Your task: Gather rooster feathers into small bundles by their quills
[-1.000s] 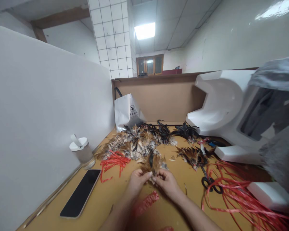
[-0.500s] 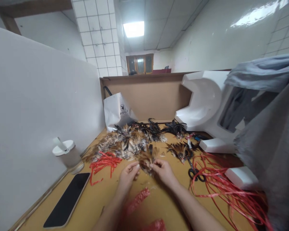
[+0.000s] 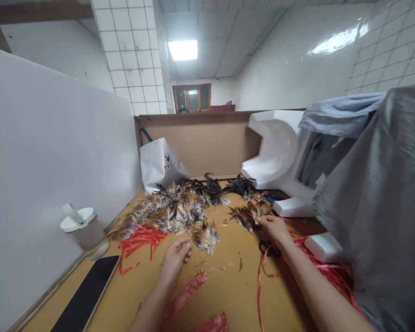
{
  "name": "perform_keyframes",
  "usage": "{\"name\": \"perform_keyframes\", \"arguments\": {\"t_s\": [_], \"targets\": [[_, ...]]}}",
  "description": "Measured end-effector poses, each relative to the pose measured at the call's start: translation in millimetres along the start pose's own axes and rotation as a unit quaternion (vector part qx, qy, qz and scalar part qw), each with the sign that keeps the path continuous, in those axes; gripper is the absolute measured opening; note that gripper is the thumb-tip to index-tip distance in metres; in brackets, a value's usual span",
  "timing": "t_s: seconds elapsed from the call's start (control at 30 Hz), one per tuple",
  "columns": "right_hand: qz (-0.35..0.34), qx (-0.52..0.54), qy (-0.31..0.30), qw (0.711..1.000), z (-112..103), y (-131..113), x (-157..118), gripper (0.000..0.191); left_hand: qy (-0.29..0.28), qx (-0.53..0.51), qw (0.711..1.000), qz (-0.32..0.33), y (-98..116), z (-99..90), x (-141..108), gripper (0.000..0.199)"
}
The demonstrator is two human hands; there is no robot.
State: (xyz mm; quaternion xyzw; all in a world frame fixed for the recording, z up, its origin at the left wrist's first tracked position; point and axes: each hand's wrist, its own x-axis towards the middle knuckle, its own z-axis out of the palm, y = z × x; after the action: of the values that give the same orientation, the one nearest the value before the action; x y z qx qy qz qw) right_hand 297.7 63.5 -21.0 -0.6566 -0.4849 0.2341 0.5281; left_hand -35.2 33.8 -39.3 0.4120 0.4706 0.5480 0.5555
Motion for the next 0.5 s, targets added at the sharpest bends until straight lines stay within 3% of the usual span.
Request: {"name": "perform_keyframes", "arguments": {"t_s": [0.23, 0.5], "targets": [[0.022, -0.184, -0.002, 0.983, -2, 25, 10, 0.028, 0.019, 0.015, 1.0, 0.012, 5, -1.0, -2, 0.04], [0.022, -0.312, 0.009, 0.95, -6, 17, 7, 0.017, 0.017, 0.01, 1.0, 0.008, 5, -0.9, -2, 0.038]]}}
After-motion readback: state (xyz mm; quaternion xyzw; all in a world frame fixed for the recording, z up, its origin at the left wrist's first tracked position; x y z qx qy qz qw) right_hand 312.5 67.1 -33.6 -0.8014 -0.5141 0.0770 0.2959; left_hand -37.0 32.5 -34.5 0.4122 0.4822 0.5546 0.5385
